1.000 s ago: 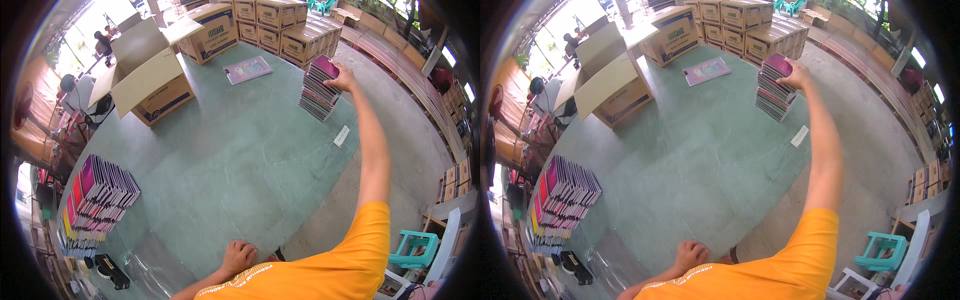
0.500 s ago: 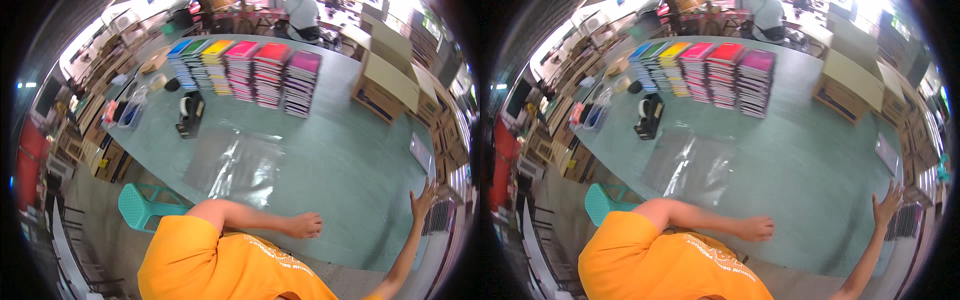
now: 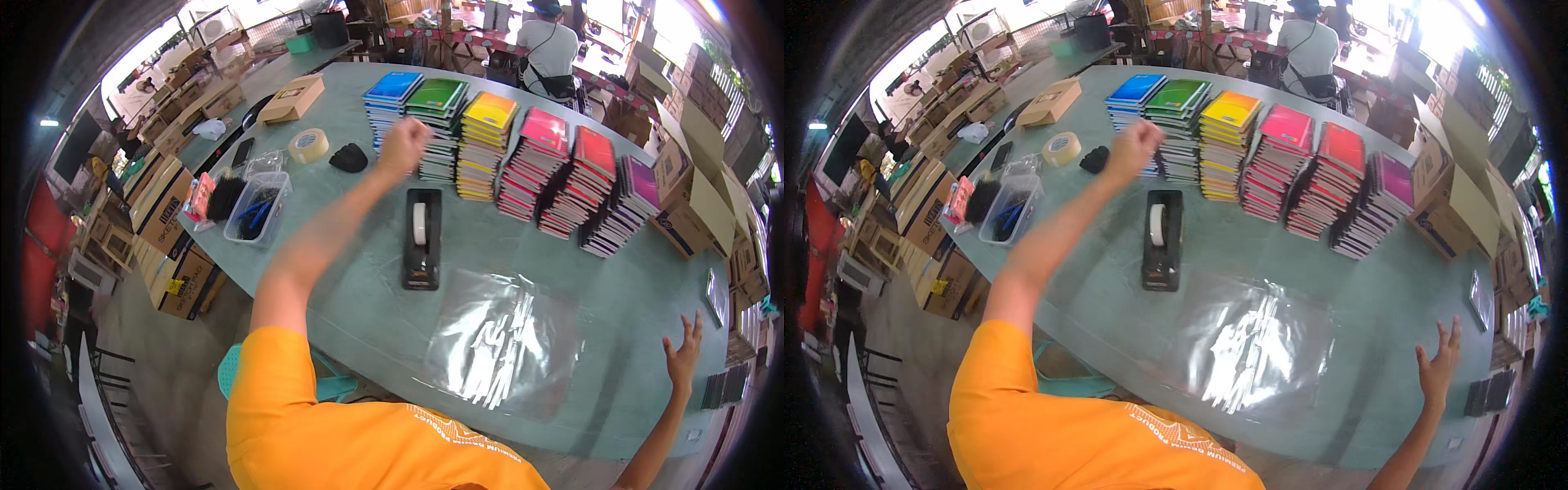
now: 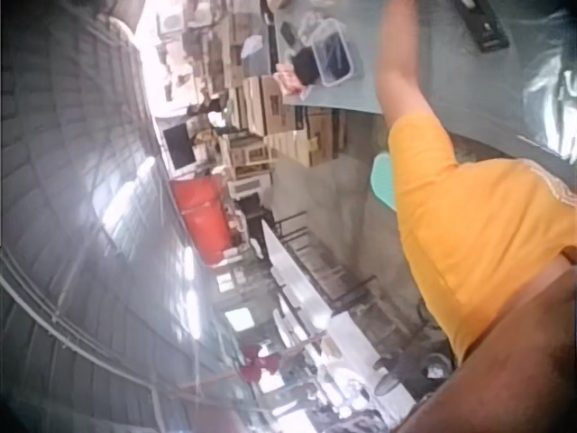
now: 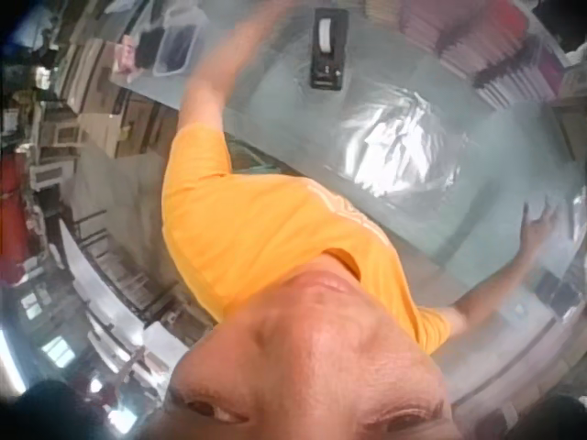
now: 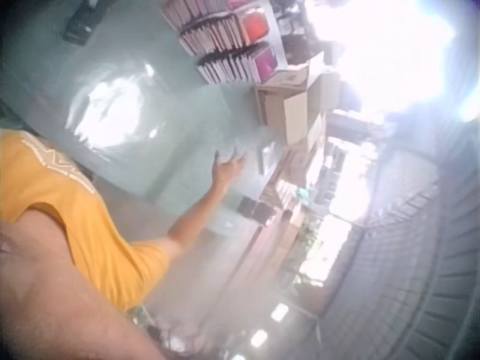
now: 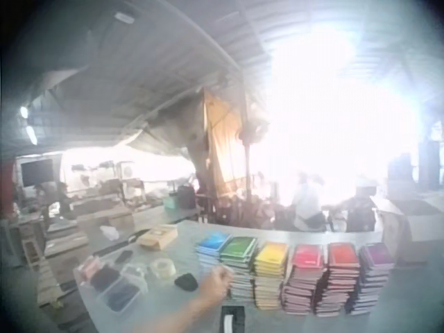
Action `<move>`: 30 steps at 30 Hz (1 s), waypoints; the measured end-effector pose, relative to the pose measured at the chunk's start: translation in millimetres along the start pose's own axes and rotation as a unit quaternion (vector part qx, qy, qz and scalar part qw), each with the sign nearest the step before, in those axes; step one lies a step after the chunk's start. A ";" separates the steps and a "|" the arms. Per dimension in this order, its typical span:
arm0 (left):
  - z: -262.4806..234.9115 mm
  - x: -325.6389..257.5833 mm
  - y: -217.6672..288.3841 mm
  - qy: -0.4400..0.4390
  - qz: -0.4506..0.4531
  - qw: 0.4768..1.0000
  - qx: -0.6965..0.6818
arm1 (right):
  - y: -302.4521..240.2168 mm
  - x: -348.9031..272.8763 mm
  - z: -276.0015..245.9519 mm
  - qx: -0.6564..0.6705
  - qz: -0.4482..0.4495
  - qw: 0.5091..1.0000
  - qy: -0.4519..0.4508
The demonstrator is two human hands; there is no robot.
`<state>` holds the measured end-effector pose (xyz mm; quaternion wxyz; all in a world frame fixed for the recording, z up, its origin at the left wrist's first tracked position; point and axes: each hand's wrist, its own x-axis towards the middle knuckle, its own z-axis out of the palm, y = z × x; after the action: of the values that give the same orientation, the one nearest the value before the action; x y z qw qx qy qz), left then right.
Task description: The person stacks multiple colorful notebooks together, places them on a plastic sheet, and wraps the stack using plastic wrap and tape from a dispenser.
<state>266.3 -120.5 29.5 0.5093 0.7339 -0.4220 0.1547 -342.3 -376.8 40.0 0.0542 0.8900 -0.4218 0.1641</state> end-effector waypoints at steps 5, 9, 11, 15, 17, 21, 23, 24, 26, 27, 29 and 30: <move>-56.6 108.5 -122.0 0.088 -0.163 0.965 0.188 | -90.0 3.5 -16.6 0.029 -0.008 0.999 -0.042; -46.1 144.9 -133.9 -0.015 -0.219 0.942 0.255 | -155.5 36.3 -12.5 0.090 -0.038 0.994 -0.039; -48.2 151.5 -124.7 -0.030 -0.272 0.951 0.143 | -198.2 56.5 -5.0 0.107 -0.069 0.991 -0.043; -62.2 154.0 -109.5 -0.018 -0.329 0.938 -0.110 | -276.7 103.2 45.4 0.255 -0.147 0.952 -0.086; -62.8 147.7 -82.9 0.015 -0.300 0.926 -0.231 | -327.8 119.9 63.9 0.488 -0.094 0.850 -0.177; -11.4 50.6 18.5 -0.222 -0.303 0.841 -0.390 | -404.3 157.9 105.1 0.898 0.110 0.332 -0.265; -12.4 20.7 40.6 -0.471 -0.243 0.794 -0.297 | -420.8 173.4 113.2 0.910 0.164 0.272 -0.267; -5.7 24.3 15.7 -0.387 -0.007 0.913 -0.127 | -427.6 174.2 115.2 0.896 0.188 0.300 -0.269; 2.0 50.4 -17.4 -0.210 0.162 0.956 0.121 | -428.6 166.9 117.5 0.854 0.252 0.362 -0.277; 5.4 67.0 -36.6 -0.074 0.250 0.945 0.197 | -429.7 161.2 115.5 0.838 0.257 0.378 -0.298; 10.6 90.7 -74.0 -0.012 0.315 0.919 0.236 | -427.4 152.5 114.5 0.804 0.269 0.409 -0.339; 9.2 99.3 -75.6 -0.085 0.301 0.929 0.199 | -419.4 152.1 118.6 0.797 0.273 0.406 -0.356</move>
<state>382.3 -165.0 44.1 0.2445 0.6694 -0.6252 0.3181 99.1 -248.5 -2.5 -0.8819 0.3476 -0.3022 0.1006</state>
